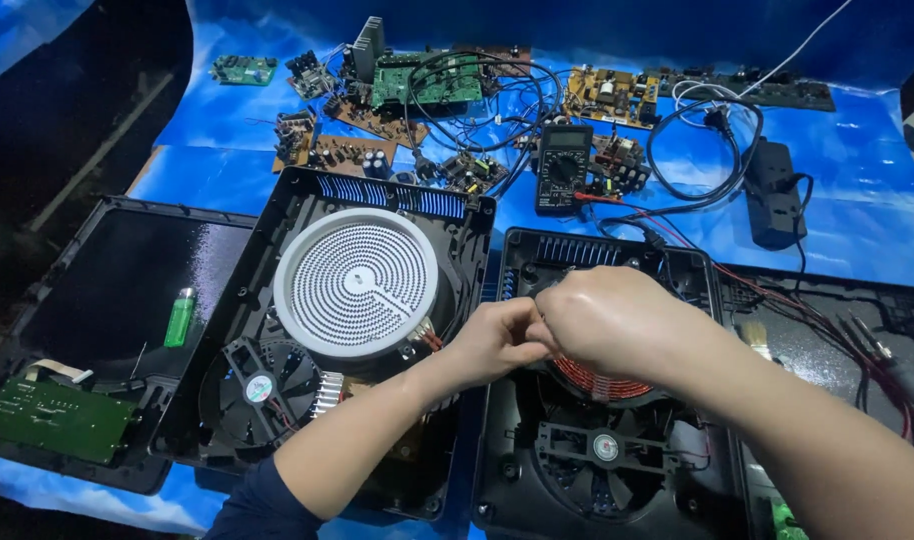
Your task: Adjusting and repairing the heating coil and internal wiring of an induction cooktop using a screwdriver.
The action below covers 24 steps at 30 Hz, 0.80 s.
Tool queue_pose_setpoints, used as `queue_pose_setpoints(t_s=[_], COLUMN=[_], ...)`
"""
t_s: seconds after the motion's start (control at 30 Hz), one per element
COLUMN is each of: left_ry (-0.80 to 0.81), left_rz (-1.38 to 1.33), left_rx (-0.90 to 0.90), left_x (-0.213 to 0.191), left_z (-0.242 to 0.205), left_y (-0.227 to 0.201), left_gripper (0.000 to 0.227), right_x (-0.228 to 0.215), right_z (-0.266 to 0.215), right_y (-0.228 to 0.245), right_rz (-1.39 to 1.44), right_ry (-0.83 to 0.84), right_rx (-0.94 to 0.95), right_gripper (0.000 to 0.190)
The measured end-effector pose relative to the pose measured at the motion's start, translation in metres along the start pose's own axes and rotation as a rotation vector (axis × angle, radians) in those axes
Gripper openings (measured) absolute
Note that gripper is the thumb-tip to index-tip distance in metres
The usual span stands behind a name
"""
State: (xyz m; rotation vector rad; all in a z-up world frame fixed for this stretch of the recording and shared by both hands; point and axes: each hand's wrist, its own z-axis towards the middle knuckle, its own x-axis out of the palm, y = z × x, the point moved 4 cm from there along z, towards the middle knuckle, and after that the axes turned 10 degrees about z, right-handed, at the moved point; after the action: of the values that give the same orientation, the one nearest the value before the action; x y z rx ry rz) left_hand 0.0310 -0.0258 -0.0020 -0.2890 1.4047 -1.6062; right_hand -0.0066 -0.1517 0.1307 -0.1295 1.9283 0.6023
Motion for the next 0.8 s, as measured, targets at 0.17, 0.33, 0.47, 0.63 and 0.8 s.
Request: queue_pose_setpoints(t_s=[0.17, 0.33, 0.47, 0.63, 0.8], left_ry=[0.063, 0.148, 0.127, 0.05, 0.076], left_rz=[-0.077, -0.07, -0.093, -0.12, -0.143], left_rx=[-0.026, -0.045, -0.033, 0.015, -0.014], left_x=[-0.011, -0.02, -0.017, -0.001, -0.012], left_z=[0.003, 0.004, 0.004, 0.005, 0.007], left_y=[-0.031, -0.039, -0.033, -0.003, -0.036], left_gripper=[0.015, 0.011, 0.014, 0.027, 0.024], right_x=[0.008, 0.001, 0.006, 0.009, 0.023], right_z=[0.012, 0.01, 0.02, 0.025, 0.008], right_y=[-0.016, -0.002, -0.01, -0.019, -0.005], right_rz=[-0.044, -0.06, -0.084, -0.319, -0.17], right_ry=[0.017, -0.011, 0.023, -0.071, -0.25], right_rx=[-0.136, -0.345, -0.271, -0.16, -0.163], right_gripper=[0.024, 0.023, 0.018, 0.018, 0.037])
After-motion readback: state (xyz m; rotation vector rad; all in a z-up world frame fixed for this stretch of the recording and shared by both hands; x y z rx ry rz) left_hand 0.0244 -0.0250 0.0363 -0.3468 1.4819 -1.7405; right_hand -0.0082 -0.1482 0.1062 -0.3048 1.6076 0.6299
